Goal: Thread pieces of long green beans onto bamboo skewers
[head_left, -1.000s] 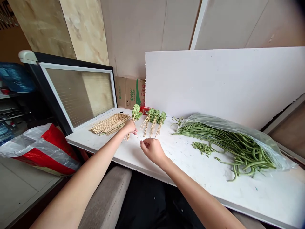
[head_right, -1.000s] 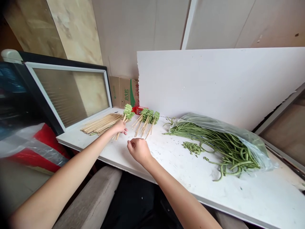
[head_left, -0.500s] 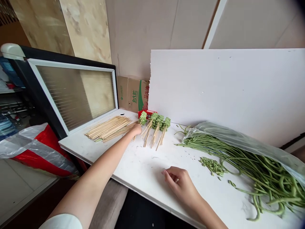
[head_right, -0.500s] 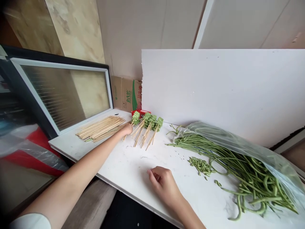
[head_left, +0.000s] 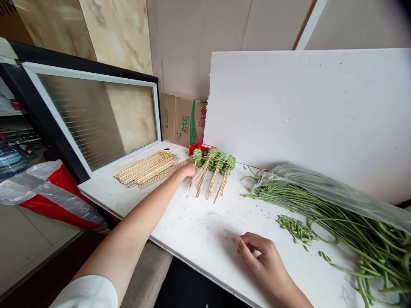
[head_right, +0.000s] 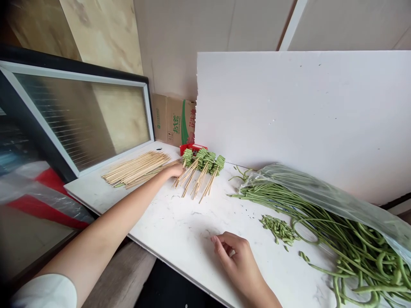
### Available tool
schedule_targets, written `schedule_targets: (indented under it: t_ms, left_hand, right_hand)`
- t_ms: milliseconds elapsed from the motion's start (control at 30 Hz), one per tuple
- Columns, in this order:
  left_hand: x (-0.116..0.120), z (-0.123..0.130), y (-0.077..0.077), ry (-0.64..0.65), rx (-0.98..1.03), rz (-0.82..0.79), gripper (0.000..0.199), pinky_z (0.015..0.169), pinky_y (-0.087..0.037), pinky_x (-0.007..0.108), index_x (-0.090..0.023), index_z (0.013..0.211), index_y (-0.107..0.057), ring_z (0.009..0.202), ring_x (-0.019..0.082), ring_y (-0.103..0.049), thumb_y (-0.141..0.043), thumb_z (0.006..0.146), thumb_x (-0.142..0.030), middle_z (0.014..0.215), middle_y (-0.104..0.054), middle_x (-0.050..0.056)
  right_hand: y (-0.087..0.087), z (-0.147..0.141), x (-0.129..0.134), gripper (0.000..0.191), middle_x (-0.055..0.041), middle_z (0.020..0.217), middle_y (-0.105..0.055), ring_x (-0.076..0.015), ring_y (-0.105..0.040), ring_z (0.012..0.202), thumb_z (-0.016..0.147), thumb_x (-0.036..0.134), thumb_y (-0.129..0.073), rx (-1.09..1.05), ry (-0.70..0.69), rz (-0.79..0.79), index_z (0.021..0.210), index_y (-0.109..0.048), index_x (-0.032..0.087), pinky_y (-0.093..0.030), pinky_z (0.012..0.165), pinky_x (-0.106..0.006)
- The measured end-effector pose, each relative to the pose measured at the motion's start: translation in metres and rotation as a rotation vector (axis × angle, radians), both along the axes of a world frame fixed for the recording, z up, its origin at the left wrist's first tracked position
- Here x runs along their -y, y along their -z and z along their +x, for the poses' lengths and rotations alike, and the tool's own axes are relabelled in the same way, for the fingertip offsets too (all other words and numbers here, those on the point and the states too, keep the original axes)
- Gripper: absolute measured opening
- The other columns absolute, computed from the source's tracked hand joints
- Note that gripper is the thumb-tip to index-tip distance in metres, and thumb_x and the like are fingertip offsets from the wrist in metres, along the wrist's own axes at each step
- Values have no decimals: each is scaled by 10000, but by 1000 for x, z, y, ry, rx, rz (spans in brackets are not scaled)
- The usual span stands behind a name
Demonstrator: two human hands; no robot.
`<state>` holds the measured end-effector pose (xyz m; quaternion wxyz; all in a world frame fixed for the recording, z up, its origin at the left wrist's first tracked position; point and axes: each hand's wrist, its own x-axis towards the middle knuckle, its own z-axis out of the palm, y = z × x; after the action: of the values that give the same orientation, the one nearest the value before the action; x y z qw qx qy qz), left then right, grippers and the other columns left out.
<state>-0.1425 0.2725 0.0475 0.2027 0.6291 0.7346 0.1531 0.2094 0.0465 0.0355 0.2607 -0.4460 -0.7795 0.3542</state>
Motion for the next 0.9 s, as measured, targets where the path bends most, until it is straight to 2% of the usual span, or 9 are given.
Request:
schedule_targets:
  t_ms: [200, 400, 500, 633, 900]
  left_hand:
    - [6, -1, 3, -40, -85, 129, 157, 849, -508, 286, -126, 992, -723, 981, 254, -688, -672, 906, -248, 996, -765, 162]
    - [10, 1, 10, -118, -111, 197, 234, 847, -502, 276, -96, 1080, -729, 997, 251, -698, -667, 936, -269, 1084, -760, 199]
    - [10, 2, 11, -155, -120, 226, 256, 821, -499, 284, -88, 1093, -738, 966, 246, -700, -644, 956, -284, 1083, -762, 199]
    - [12, 1, 15, -170, -112, 255, 262, 786, -483, 294, -72, 1020, -767, 900, 245, -693, -631, 962, -289, 988, -767, 190]
    - [16, -3, 19, -114, -12, 269, 316, 750, -423, 305, -51, 931, -779, 848, 235, -647, -578, 985, -289, 874, -735, 161]
  right_hand:
    - [-1, 6, 3, 499, -66, 749, -692, -173, -545, 653, 1037, 559, -511, 24, 14, 4, 781, -716, 183, -406, 587, -267]
    - [9, 10, 0, 531, -68, 723, -669, -178, -539, 644, 1031, 593, -500, 2, 17, -2, 775, -704, 174, -413, 586, -273]
    - [11, 9, -1, 538, -63, 699, -649, -172, -514, 623, 1024, 602, -506, -5, 25, 2, 754, -694, 177, -402, 570, -272]
    - [12, 9, -1, 512, -52, 676, -629, -167, -501, 617, 1018, 592, -525, -14, 31, 23, 753, -692, 187, -401, 563, -263]
    - [8, 7, -1, 524, -56, 657, -637, -180, -533, 602, 1011, 606, -526, 0, 31, 39, 718, -673, 198, -433, 570, -279]
